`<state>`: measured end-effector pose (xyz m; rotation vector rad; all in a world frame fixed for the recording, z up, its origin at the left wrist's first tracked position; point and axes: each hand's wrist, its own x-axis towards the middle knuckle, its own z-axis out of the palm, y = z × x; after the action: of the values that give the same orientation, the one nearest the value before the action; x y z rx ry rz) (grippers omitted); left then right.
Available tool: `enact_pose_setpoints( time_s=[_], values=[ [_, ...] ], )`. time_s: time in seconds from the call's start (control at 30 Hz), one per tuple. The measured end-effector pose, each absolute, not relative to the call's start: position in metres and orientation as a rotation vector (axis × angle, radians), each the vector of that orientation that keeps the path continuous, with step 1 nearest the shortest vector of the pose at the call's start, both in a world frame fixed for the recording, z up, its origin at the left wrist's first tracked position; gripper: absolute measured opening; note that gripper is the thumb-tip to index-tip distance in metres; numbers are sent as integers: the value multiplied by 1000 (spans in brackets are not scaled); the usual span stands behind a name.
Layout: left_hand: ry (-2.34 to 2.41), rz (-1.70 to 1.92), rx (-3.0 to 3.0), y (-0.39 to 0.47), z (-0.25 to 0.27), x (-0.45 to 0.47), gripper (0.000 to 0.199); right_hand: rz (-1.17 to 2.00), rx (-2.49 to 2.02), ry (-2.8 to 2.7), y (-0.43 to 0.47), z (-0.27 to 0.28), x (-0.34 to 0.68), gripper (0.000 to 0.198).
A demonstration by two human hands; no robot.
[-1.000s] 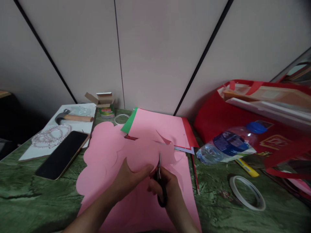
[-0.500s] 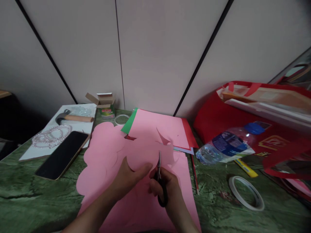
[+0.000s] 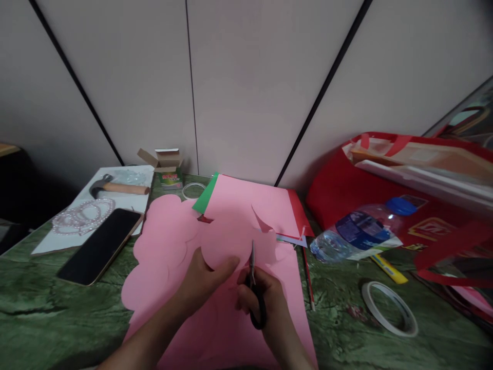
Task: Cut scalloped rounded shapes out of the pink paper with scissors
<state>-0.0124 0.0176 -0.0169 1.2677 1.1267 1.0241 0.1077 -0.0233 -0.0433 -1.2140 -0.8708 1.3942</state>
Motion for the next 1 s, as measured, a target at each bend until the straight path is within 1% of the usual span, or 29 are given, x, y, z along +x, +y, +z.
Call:
enact_pose_setpoints(
  time_s=[0.07,0.13,0.3,0.37,0.43,0.53,0.6,0.87,1.0],
  values=[
    [1135,1041,1268,18,-17,-12,6,1394,-1206,-879,-24,-45,108,6],
    [1139,1055,1258,20,-17,-12,8,1390,-1200,-877,-24,-47,107,7],
    [1155,1061,1265,21,-20,-12,29,1414,-1151,-876,-25,-47,107,8],
    [1176,1044,1297,19,-20,-11,34,1429,-1132,-884,-27,-46,107,9],
    [1193,1041,1298,17,-19,-10,30,1453,-1112,-898,-28,-46,106,9],
    [1207,1062,1245,15,-16,-9,17,1470,-1101,-899,-29,-47,104,11],
    [1240,1061,1227,13,-14,-9,12,1476,-1109,-892,-30,-48,103,11],
    [1404,954,1149,11,3,-7,16,1524,-1093,-909,-30,-44,104,10],
    [1462,1029,1118,8,4,-3,14,1492,-1110,-896,-28,-48,105,12]
  ],
)
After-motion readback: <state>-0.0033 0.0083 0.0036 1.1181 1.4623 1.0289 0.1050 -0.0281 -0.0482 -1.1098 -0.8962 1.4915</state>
